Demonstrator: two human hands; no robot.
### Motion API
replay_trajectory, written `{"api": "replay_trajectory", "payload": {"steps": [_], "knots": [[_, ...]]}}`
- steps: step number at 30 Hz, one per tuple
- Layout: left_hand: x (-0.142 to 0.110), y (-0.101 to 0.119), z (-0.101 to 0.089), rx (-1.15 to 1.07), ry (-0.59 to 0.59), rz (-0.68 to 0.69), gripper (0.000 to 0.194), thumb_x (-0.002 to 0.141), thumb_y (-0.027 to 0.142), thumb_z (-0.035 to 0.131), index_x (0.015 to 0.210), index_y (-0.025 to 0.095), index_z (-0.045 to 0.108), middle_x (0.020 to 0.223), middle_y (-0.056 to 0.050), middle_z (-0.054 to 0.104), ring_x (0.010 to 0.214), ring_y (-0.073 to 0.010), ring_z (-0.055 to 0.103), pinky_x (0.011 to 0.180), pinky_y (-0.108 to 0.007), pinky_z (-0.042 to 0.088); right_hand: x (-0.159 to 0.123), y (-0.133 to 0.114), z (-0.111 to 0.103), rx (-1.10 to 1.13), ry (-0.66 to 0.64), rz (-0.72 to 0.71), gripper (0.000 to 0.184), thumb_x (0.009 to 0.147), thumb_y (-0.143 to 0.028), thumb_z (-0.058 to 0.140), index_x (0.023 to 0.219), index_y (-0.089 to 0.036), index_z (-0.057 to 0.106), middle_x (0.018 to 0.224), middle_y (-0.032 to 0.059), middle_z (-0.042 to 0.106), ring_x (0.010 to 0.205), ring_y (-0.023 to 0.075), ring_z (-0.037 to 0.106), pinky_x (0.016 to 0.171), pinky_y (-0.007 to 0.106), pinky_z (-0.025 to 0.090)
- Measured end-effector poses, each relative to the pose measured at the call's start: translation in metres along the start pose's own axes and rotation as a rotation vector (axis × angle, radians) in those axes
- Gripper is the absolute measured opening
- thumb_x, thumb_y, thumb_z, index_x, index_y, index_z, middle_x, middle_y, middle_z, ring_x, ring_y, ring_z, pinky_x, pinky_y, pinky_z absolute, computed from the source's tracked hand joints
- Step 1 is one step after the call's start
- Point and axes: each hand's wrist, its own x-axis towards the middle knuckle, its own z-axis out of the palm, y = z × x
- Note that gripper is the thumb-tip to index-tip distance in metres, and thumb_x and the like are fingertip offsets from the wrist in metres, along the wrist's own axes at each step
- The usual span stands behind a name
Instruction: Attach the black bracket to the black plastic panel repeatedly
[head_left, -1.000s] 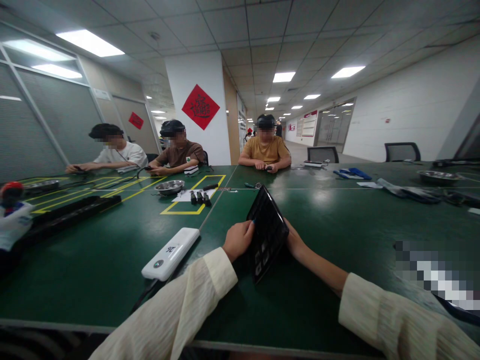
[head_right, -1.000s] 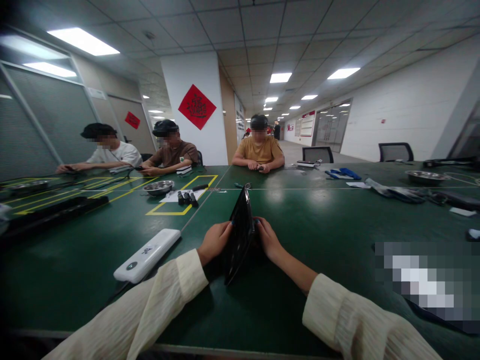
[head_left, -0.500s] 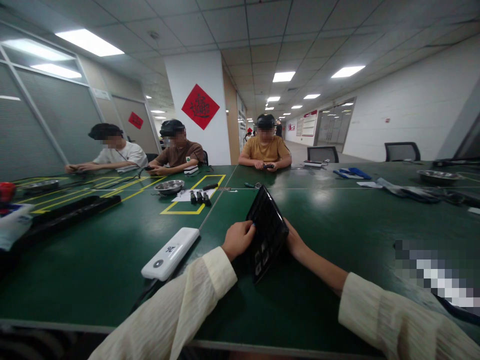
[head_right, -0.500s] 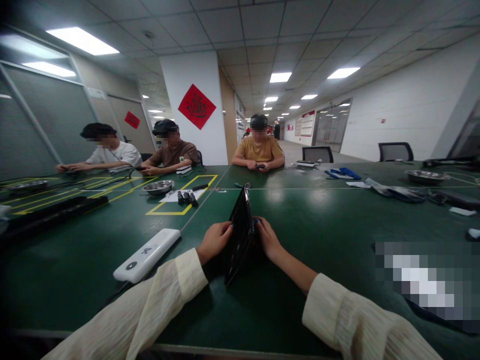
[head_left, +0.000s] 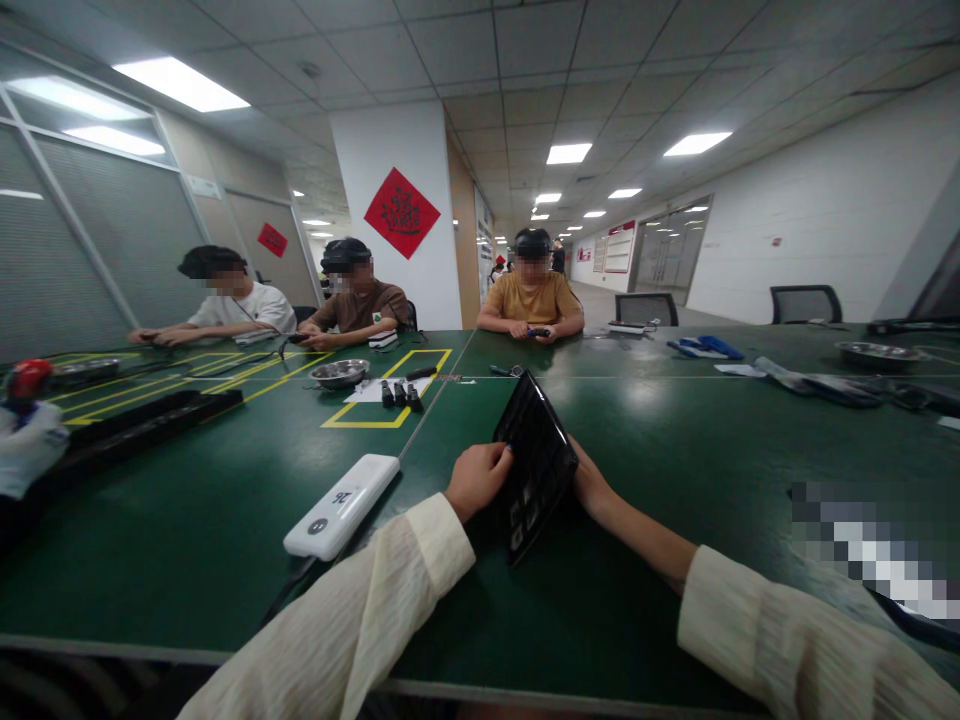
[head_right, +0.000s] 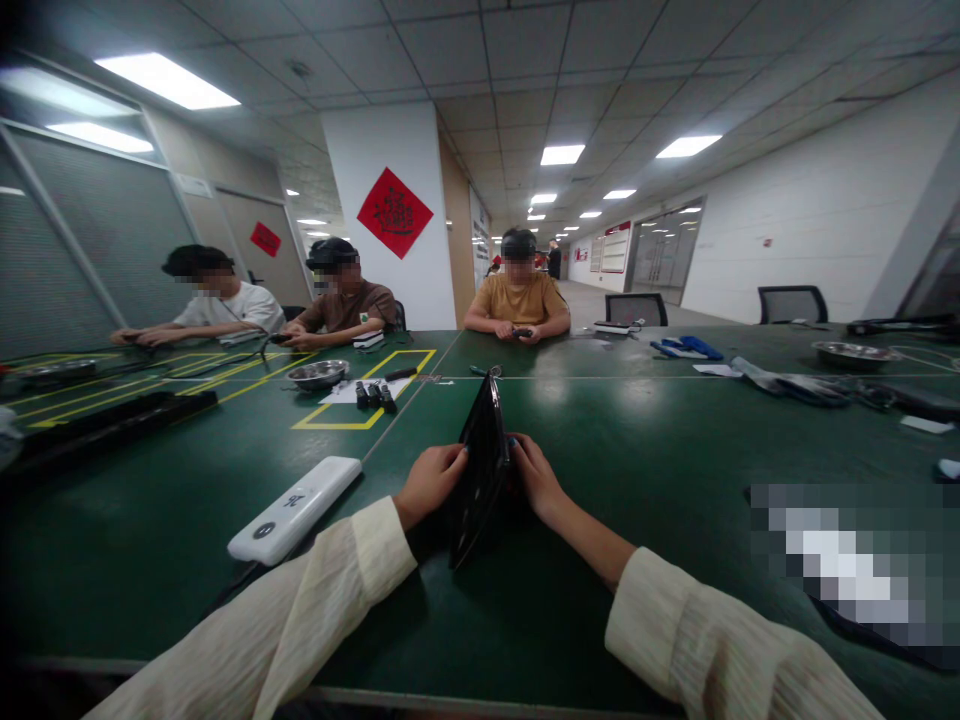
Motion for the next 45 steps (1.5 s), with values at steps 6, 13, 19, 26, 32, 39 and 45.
{"api": "replay_trajectory", "payload": {"steps": [6, 13, 19, 26, 32, 39, 45], "knots": [[-0.001, 0.004, -0.002, -0.051, -0.009, -0.013, 0.045, 0.090, 0.036, 0.028, 0.068, 0.016, 0.061, 0.066, -0.003, 0.059, 0.062, -0.0133, 0.052, 0.057, -0.023, 0.031, 0.000, 0.001, 0.000, -0.011, -0.003, -0.016, 0.044, 0.074, -0.052, 0.053, 0.107, -0.023, 0.060, 0.109, 0.0051, 0.062, 0.098, 0.0244, 0.057, 0.080, 0.036, 0.048], [-0.001, 0.003, -0.002, -0.059, -0.016, -0.010, 0.048, 0.090, 0.038, 0.026, 0.066, 0.015, 0.060, 0.064, -0.003, 0.057, 0.060, -0.0130, 0.051, 0.056, -0.024, 0.030, -0.002, -0.001, 0.001, 0.014, -0.019, -0.010, 0.044, 0.075, -0.054, 0.051, 0.104, -0.022, 0.060, 0.109, 0.0055, 0.061, 0.099, 0.0241, 0.056, 0.081, 0.036, 0.047], [0.000, 0.002, 0.000, -0.054, -0.028, -0.030, 0.049, 0.090, 0.039, 0.025, 0.066, 0.015, 0.061, 0.064, -0.003, 0.057, 0.061, -0.0132, 0.050, 0.057, -0.024, 0.031, -0.005, -0.007, 0.002, 0.007, -0.015, -0.055, 0.041, 0.074, -0.052, 0.053, 0.102, -0.023, 0.059, 0.106, 0.0038, 0.062, 0.100, 0.0231, 0.055, 0.087, 0.036, 0.043], [0.000, 0.001, 0.001, -0.043, -0.008, -0.011, 0.049, 0.091, 0.039, 0.025, 0.068, 0.016, 0.062, 0.065, -0.004, 0.059, 0.062, -0.0135, 0.052, 0.058, -0.023, 0.031, -0.008, -0.018, 0.004, 0.249, -0.080, 0.122, 0.028, 0.071, -0.045, 0.058, 0.089, -0.023, 0.061, 0.071, -0.0007, 0.063, 0.074, 0.0205, 0.059, 0.070, 0.033, 0.047], [0.000, 0.002, 0.001, -0.060, -0.008, -0.019, 0.049, 0.091, 0.037, 0.025, 0.067, 0.015, 0.061, 0.065, -0.004, 0.059, 0.062, -0.0134, 0.053, 0.058, -0.023, 0.032, -0.007, -0.016, 0.003, 0.303, -0.091, 0.165, 0.020, 0.070, -0.039, 0.060, 0.078, -0.021, 0.062, 0.065, -0.0011, 0.060, 0.066, 0.0181, 0.056, 0.070, 0.033, 0.046], [-0.001, 0.002, 0.000, -0.014, -0.012, -0.022, 0.043, 0.089, 0.031, 0.027, 0.069, 0.016, 0.062, 0.069, -0.005, 0.060, 0.066, -0.0146, 0.055, 0.059, -0.023, 0.032, -0.006, -0.011, 0.002, 0.316, -0.100, 0.173, 0.017, 0.067, -0.037, 0.063, 0.070, -0.021, 0.061, 0.060, -0.0026, 0.058, 0.058, 0.0147, 0.052, 0.062, 0.029, 0.045], [-0.001, 0.002, 0.000, 0.002, -0.006, -0.046, 0.050, 0.091, 0.034, 0.023, 0.071, 0.015, 0.064, 0.070, -0.006, 0.062, 0.067, -0.0153, 0.056, 0.059, -0.023, 0.032, -0.007, -0.012, 0.003, 0.352, -0.113, 0.169, 0.018, 0.066, -0.037, 0.066, 0.072, -0.020, 0.063, 0.061, -0.0028, 0.059, 0.057, 0.0140, 0.052, 0.059, 0.028, 0.043]]}}
